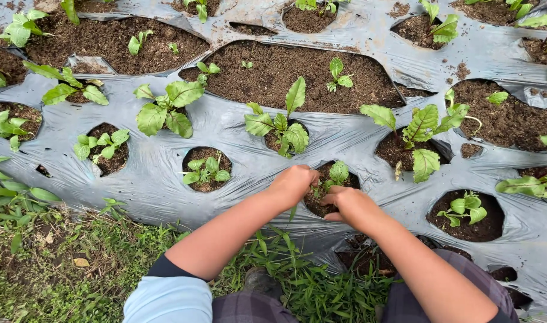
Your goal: The person kneels beside a garden bed covered in plastic mulch and removes weeds by hand from the soil around small plants. They pull the weeds from the ground and place them into a plastic bag held in their lap.
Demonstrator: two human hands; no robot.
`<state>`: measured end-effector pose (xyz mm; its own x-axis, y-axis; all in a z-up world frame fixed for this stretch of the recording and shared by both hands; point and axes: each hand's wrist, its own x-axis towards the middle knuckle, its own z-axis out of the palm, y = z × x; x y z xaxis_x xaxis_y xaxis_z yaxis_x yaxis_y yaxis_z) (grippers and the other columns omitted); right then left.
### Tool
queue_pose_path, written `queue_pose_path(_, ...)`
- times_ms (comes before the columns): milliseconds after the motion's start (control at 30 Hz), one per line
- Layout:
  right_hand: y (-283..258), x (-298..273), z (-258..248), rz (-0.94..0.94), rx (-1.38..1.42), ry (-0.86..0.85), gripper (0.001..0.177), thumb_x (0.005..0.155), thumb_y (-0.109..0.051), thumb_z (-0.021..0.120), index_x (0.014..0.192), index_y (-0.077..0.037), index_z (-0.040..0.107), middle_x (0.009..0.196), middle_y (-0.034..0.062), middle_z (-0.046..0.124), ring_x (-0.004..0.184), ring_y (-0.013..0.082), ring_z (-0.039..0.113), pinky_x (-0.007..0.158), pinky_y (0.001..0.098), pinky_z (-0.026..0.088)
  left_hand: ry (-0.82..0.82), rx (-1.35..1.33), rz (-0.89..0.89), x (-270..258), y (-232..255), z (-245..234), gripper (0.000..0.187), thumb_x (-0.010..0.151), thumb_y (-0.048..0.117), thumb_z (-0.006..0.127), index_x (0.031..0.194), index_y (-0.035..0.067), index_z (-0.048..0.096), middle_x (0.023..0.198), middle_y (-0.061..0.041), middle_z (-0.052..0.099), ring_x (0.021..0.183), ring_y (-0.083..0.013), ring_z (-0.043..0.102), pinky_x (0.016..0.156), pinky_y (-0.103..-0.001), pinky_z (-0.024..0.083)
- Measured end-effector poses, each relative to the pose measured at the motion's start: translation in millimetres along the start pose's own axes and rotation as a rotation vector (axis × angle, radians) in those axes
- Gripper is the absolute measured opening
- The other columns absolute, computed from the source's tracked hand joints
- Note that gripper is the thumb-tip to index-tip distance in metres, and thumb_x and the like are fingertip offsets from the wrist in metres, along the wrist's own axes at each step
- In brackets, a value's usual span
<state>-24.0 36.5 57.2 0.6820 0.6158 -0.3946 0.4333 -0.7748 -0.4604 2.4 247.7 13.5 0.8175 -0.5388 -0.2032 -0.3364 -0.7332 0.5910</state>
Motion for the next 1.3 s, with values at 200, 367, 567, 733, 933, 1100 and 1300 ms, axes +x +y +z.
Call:
queue_pose_path(200, 29.0, 13.2, 45.6, 0.072, -0.134, 0.159, 0.008, 0.089, -0.024, 0.072, 0.095, -0.018, 0.070, 0.091, 0.0036, 0.067, 0.087, 0.0313, 0.074, 0.073, 0.0457, 0.064, 0.003, 0.131, -0.099, 6.1, -24.5, 5.4, 0.011, 0.080, 0.000, 0.076, 0.085, 0.009, 0.074, 0.086, -0.016, 0.070, 0.079, -0.0380, 0.076, 0.069, -0.046, 0.064)
queue_pose_path(367, 13.6, 15.4, 41.0, 0.020, 0.012, 0.180, 0.013, 0.089, -0.027, 0.074, 0.097, -0.018, 0.068, 0.089, 0.0049, 0.066, 0.090, 0.0305, 0.074, 0.075, 0.0420, 0.063, -0.114, 0.176, -0.095, 4.8, -25.2, 12.0, 0.009, 0.081, -0.002, 0.074, 0.085, 0.005, 0.075, 0.083, -0.018, 0.072, 0.082, -0.0365, 0.077, 0.069, -0.044, 0.064)
queue_pose_path(567, 20.2, 11.6, 34.6, -0.005, -0.017, 0.190, 0.008, 0.089, -0.024, 0.073, 0.092, -0.016, 0.069, 0.085, 0.0040, 0.068, 0.088, 0.0282, 0.075, 0.075, 0.0401, 0.062, -0.385, 0.028, -0.104, 6.4, 8.6, 3.0, 0.010, 0.084, 0.007, 0.079, 0.094, 0.006, 0.079, 0.090, -0.022, 0.076, 0.088, -0.0411, 0.076, 0.076, -0.048, 0.063)
queue_pose_path(733, -31.7, -51.3, -71.2, 0.170, 0.183, -0.230, 0.010, 0.093, -0.019, 0.071, 0.098, -0.016, 0.079, 0.091, 0.0042, 0.078, 0.088, 0.0201, 0.078, 0.094, 0.0353, 0.060, -0.833, -0.112, 0.261, -24.7, 48.8, -7.4, 0.017, 0.088, 0.010, 0.076, 0.105, 0.011, 0.079, 0.106, -0.017, 0.079, 0.104, -0.0386, 0.075, 0.092, -0.050, 0.060)
queue_pose_path(933, 17.6, -43.6, -45.3, 0.299, 0.111, -0.165, 0.023, 0.098, -0.011, 0.062, 0.109, -0.011, 0.082, 0.091, 0.0146, 0.081, 0.081, 0.0220, 0.082, 0.082, 0.0306, 0.065, -0.703, -0.100, 0.037, -7.8, 60.6, -36.1, 0.024, 0.101, 0.011, 0.061, 0.119, 0.005, 0.076, 0.114, -0.023, 0.076, 0.111, -0.0351, 0.072, 0.103, -0.047, 0.054)
queue_pose_path(1100, 86.0, 0.8, 44.8, 0.134, 0.015, 0.264, 0.051, 0.092, 0.004, 0.045, 0.136, -0.013, 0.066, 0.135, 0.0168, 0.068, 0.127, 0.0336, 0.065, 0.106, 0.0437, 0.054, -0.106, 0.230, -0.033, 17.9, 11.4, 13.1, 0.029, 0.094, 0.001, 0.061, 0.121, -0.001, 0.072, 0.105, -0.025, 0.074, 0.093, -0.0346, 0.076, 0.079, -0.043, 0.066)
queue_pose_path(1300, 25.5, 12.5, 33.2, 0.241, 0.018, 0.246, 0.073, 0.085, 0.009, 0.043, 0.156, 0.008, 0.028, 0.147, 0.0377, 0.040, 0.138, 0.0538, 0.044, 0.115, 0.0587, 0.040, -0.083, 0.107, -0.114, 9.5, 58.8, 11.0, 0.056, 0.096, -0.004, 0.042, 0.150, -0.018, 0.032, 0.149, -0.039, 0.040, 0.138, -0.0515, 0.046, 0.116, -0.054, 0.041)
